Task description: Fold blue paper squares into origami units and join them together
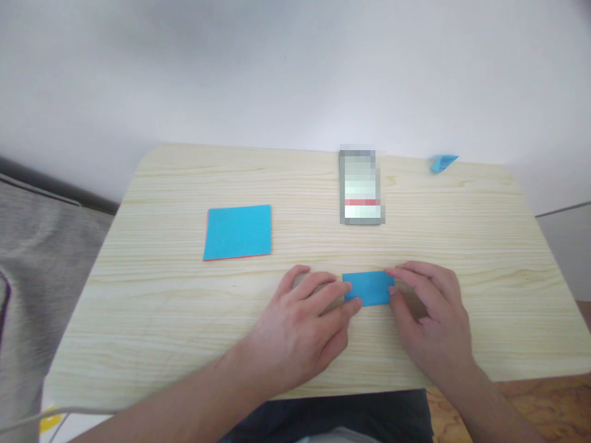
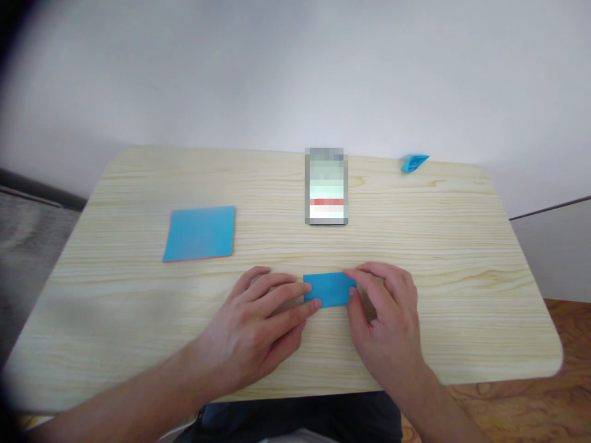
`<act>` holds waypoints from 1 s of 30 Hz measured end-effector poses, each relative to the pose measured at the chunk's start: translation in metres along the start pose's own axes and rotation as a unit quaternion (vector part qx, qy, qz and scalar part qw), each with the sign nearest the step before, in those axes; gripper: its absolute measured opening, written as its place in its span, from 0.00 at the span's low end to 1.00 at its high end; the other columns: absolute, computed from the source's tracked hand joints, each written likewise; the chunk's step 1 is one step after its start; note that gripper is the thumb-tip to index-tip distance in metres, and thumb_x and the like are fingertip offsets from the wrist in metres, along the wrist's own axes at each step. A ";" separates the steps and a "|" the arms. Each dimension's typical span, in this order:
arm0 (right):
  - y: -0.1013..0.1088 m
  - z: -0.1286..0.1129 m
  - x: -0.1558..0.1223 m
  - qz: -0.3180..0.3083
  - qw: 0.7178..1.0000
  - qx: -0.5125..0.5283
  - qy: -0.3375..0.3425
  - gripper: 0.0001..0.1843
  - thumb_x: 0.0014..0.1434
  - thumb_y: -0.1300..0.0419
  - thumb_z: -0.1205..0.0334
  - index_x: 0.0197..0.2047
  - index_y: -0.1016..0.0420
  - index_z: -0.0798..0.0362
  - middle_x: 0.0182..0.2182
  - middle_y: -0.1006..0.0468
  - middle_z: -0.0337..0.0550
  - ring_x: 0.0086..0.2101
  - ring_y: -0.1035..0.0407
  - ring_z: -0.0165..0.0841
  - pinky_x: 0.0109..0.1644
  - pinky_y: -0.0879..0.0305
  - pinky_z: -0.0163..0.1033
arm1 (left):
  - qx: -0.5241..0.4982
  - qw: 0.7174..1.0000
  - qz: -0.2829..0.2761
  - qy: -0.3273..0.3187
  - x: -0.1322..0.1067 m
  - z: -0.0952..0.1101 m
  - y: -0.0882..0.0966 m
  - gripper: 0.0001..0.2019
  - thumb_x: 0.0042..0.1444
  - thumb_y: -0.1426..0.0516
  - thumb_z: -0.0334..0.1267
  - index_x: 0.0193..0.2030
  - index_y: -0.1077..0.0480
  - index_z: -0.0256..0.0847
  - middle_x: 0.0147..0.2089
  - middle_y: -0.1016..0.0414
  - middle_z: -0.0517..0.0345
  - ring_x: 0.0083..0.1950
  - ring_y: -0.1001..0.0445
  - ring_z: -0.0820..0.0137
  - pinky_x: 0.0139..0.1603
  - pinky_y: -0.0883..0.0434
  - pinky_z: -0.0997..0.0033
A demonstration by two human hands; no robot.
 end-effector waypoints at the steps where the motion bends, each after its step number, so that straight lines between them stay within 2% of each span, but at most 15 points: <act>1: -0.002 -0.006 -0.003 -0.007 1.000 -0.009 0.022 0.19 0.63 0.38 0.70 0.55 0.22 0.44 0.52 0.22 0.45 0.53 0.30 0.45 0.61 0.34 0.57 | 0.000 1.000 0.000 0.001 0.000 0.000 0.000 0.15 0.70 0.44 0.39 0.61 0.25 0.53 0.59 0.21 0.60 0.64 0.30 0.62 0.69 0.41 0.48; 4: -0.007 -0.019 -0.014 -0.029 0.997 -0.029 0.059 0.21 0.62 0.38 0.71 0.55 0.21 0.40 0.54 0.20 0.41 0.55 0.30 0.47 0.63 0.37 0.61 | -0.001 1.000 -0.002 0.001 0.000 0.000 0.000 0.16 0.70 0.44 0.39 0.61 0.26 0.53 0.60 0.21 0.60 0.63 0.29 0.62 0.69 0.41 0.48; 9: -0.008 -0.025 -0.026 -0.045 0.996 -0.053 0.054 0.18 0.63 0.35 0.67 0.53 0.20 0.38 0.56 0.19 0.37 0.58 0.31 0.49 0.61 0.38 0.62 | -0.001 1.000 -0.002 -0.001 -0.001 0.000 -0.001 0.16 0.70 0.44 0.39 0.61 0.25 0.53 0.60 0.21 0.60 0.64 0.30 0.62 0.69 0.41 0.48; 14: -0.005 -0.024 -0.040 -0.088 0.988 -0.096 0.079 0.22 0.64 0.35 0.60 0.61 0.24 0.36 0.65 0.25 0.35 0.65 0.36 0.52 0.66 0.44 0.66 | 0.003 1.000 0.004 -0.005 -0.003 0.001 -0.002 0.15 0.70 0.44 0.39 0.61 0.25 0.53 0.62 0.22 0.59 0.65 0.30 0.61 0.70 0.43 0.46; 19: 0.001 -0.011 -0.055 -0.106 0.982 -0.124 0.091 0.29 0.65 0.36 0.56 0.68 0.32 0.38 0.66 0.27 0.38 0.68 0.40 0.54 0.70 0.50 0.68 | 0.010 1.000 0.002 -0.011 -0.006 0.001 -0.004 0.16 0.70 0.44 0.39 0.62 0.25 0.53 0.64 0.23 0.59 0.66 0.31 0.61 0.72 0.44 0.45; 26: 0.010 0.003 -0.064 -0.092 0.982 -0.138 0.094 0.31 0.66 0.38 0.56 0.71 0.36 0.39 0.65 0.25 0.42 0.68 0.40 0.54 0.69 0.47 0.69 | 0.024 1.000 -0.005 -0.009 -0.010 0.001 -0.003 0.16 0.71 0.44 0.39 0.62 0.26 0.54 0.67 0.25 0.60 0.69 0.32 0.61 0.73 0.45 0.45; 30: 0.013 0.007 -0.056 -0.072 0.989 -0.082 0.104 0.25 0.65 0.36 0.57 0.65 0.28 0.40 0.61 0.22 0.43 0.65 0.35 0.51 0.67 0.40 0.67 | 0.029 0.999 -0.010 -0.012 -0.014 0.003 -0.002 0.17 0.71 0.45 0.40 0.63 0.26 0.54 0.69 0.27 0.60 0.71 0.33 0.61 0.74 0.46 0.44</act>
Point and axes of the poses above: each hand's wrist, its own x-axis towards the middle knuckle, its own y-axis out of the back of the hand, z = x × y, the point moved 7 cm from there along x, towards the middle knuckle
